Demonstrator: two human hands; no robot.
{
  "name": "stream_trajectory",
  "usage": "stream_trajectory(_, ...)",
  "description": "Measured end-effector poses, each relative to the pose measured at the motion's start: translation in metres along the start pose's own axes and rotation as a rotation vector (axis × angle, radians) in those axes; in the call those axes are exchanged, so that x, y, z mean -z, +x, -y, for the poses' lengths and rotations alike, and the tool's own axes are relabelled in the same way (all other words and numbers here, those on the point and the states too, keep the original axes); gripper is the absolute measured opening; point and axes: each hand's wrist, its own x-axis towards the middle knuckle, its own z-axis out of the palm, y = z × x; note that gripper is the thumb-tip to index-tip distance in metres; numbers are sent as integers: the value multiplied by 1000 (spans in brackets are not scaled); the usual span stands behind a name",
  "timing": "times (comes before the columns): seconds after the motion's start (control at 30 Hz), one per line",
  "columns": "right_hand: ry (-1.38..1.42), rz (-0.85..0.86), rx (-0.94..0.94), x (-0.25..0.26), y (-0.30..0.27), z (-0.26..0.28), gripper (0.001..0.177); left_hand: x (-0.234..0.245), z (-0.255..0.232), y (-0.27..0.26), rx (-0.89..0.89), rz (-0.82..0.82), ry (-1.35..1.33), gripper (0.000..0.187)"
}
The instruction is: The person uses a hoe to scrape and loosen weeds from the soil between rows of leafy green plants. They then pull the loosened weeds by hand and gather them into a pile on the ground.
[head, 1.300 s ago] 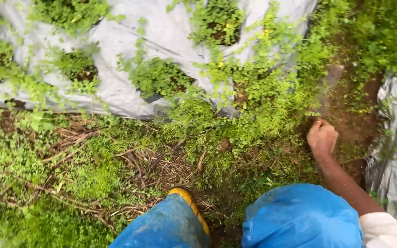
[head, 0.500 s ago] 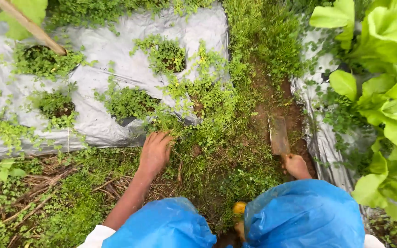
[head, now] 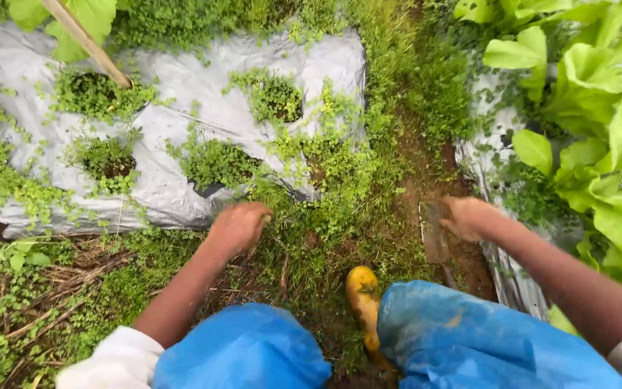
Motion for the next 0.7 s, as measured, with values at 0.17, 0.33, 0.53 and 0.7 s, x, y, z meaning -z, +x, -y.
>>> stream_trajectory(0.17,-325,-270,415,104,-38,106,71,80,-25,15,-44,-22,382,35)
stream_trajectory(0.33,-370,-349,561,86,58,174,69,125,-57,37,-61,207,450,74)
stream_trajectory(0.53,-433,-261,653,17,128,164,39,66,-62,47,173,299,400,73)
stream_trajectory(0.7,-59,-134,677,67,79,156,33,23,-16,43,103,235,516,40)
